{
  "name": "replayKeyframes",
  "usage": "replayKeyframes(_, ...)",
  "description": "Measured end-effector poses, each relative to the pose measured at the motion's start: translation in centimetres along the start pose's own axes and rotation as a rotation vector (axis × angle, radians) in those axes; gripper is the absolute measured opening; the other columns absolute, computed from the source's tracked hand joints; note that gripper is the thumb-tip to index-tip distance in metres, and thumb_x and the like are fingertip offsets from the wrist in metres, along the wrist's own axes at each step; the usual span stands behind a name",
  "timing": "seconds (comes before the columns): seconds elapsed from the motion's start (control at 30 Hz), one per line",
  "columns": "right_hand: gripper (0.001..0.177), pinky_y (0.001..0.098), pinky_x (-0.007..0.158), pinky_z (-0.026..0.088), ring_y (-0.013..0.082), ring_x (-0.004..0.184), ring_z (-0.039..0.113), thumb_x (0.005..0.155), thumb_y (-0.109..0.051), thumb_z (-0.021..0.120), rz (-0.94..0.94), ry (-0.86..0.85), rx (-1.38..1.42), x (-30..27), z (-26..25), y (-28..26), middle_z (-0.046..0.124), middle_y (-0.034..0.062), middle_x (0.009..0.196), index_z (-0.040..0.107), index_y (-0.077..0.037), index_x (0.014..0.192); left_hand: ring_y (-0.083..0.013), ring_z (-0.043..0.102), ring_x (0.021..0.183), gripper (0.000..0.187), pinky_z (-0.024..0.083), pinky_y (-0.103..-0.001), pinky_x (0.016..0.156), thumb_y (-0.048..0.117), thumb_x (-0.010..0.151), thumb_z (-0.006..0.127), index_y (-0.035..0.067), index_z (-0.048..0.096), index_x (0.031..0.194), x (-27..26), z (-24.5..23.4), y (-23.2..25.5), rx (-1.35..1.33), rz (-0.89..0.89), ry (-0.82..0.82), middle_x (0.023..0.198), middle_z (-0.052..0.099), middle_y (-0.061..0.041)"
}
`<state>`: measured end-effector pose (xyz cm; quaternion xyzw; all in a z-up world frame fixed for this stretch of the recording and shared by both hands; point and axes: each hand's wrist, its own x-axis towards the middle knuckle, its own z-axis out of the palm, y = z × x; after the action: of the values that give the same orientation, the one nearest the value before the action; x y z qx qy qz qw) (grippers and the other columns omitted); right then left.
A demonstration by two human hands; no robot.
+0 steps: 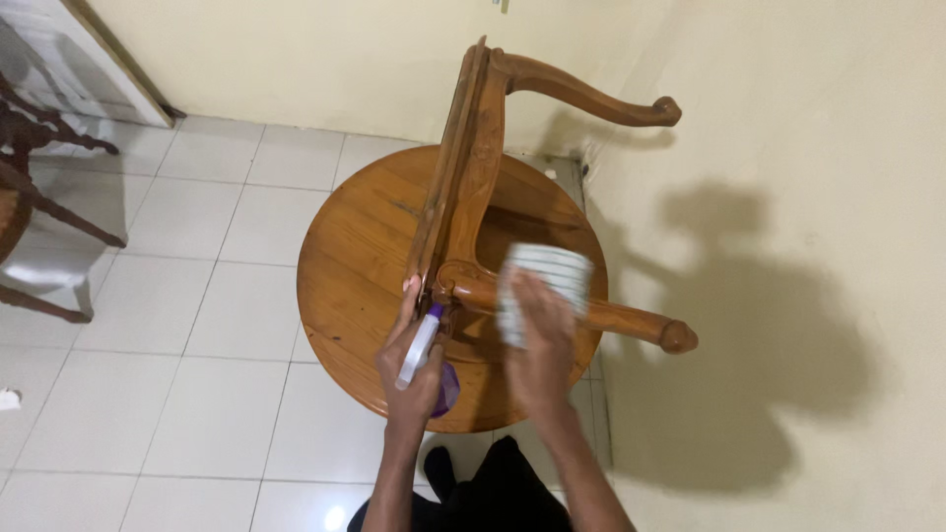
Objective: The person cleans a wooden chair placed upside down on a round table. They spray a cleaning solution onto the chair and wipe it with a cloth, focusing on the legs and frame.
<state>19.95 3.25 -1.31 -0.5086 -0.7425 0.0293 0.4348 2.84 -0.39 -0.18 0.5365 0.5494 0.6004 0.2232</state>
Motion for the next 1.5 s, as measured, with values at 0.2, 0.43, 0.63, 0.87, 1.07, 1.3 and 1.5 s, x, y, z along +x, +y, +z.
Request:
replayKeyframes(0.2, 0.058, 0.0529, 0.124, 0.034, 0.0259, 0.148, 0.049, 0.095, 0.005, 0.055, -0.148, -0.129, -0.014, 0.3, 1.9, -2.5, 0.059, 0.0026, 0.154, 0.053, -0.017, 0.149, -0.0359, 0.055, 0.142, 0.022, 0.050, -0.041, 0.111, -0.006, 0.079, 0.060, -0.008, 0.072, 0.098, 0.1, 0.3, -1.1, 0.024, 0.015, 0.017, 0.154, 0.053, -0.023)
replayKeyframes(0.43, 0.056, 0.0536, 0.122, 0.036, 0.0300, 0.142, 0.052, 0.097, 0.000, 0.057, 0.086, 0.120, -0.099, -3.3, -4.7, 4.5, 0.059, 0.0094, 0.150, 0.051, -0.014, 0.151, -0.0369, 0.052, 0.143, 0.032, 0.046, -0.043, 0.116, -0.007, 0.083, 0.059, -0.005, 0.075, 0.111, -0.2, 0.2, -1.1, -0.018, 0.055, 0.015, 0.152, 0.053, -0.026)
replayKeyframes(0.63, 0.056, 0.0472, 0.124, 0.037, 0.0254, 0.144, 0.050, 0.101, 0.001, 0.058, 0.136, 0.051, -0.011, -1.5, -3.0, 2.3, 0.057, 0.0073, 0.155, 0.051, -0.018, 0.153, -0.0371, 0.051, 0.145, 0.038, 0.045, -0.041, 0.116, -0.008, 0.082, 0.054, -0.006, 0.074, 0.115, 0.0, -0.1, 0.0, -0.019, 0.044, -0.011, 0.152, 0.053, -0.026)
replayKeyframes(0.87, 0.057, 0.0511, 0.121, 0.034, 0.0239, 0.146, 0.049, 0.092, -0.001, 0.058, -0.079, -0.166, 0.011, 0.7, 1.0, -2.9, 0.058, 0.0028, 0.152, 0.054, -0.015, 0.147, -0.0371, 0.049, 0.146, 0.047, 0.042, -0.041, 0.118, -0.009, 0.072, 0.050, -0.005, 0.073, 0.113, 0.1, -0.1, 0.2, 0.022, 0.056, -0.035, 0.154, 0.051, -0.026)
replayKeyframes(1.07, 0.053, 0.0457, 0.124, 0.039, 0.0266, 0.144, 0.051, 0.101, -0.002, 0.061, 0.051, 0.022, 0.030, -3.3, -3.3, 4.7, 0.057, 0.0044, 0.153, 0.052, -0.021, 0.150, -0.0364, 0.044, 0.150, 0.046, 0.039, -0.042, 0.121, -0.010, 0.077, 0.051, -0.006, 0.073, 0.117, 0.1, -0.3, 0.0, 0.001, 0.055, -0.055, 0.156, 0.049, -0.025)
replayKeyframes(1.3, 0.048, 0.0580, 0.127, 0.026, 0.0308, 0.150, 0.045, 0.105, -0.013, 0.055, 0.095, 0.083, -0.126, -2.6, -4.0, 5.1, 0.057, 0.0074, 0.155, 0.051, -0.017, 0.152, -0.0367, 0.042, 0.151, 0.044, 0.037, -0.043, 0.122, -0.010, 0.075, 0.051, -0.006, 0.073, 0.113, 0.0, -0.3, 0.2, -0.031, 0.033, -0.059, 0.157, 0.048, -0.024)
replayKeyframes(1.5, 0.054, 0.0543, 0.122, 0.033, 0.0274, 0.146, 0.051, 0.098, -0.007, 0.052, -0.102, -0.118, -0.003, 0.0, 1.8, -3.1, 0.060, 0.0056, 0.151, 0.050, -0.017, 0.151, -0.0365, 0.042, 0.151, 0.043, 0.037, -0.042, 0.122, -0.010, 0.078, 0.052, -0.005, 0.074, 0.114, 0.0, -0.4, -0.1, -0.006, 0.018, -0.088, 0.158, 0.047, -0.024)
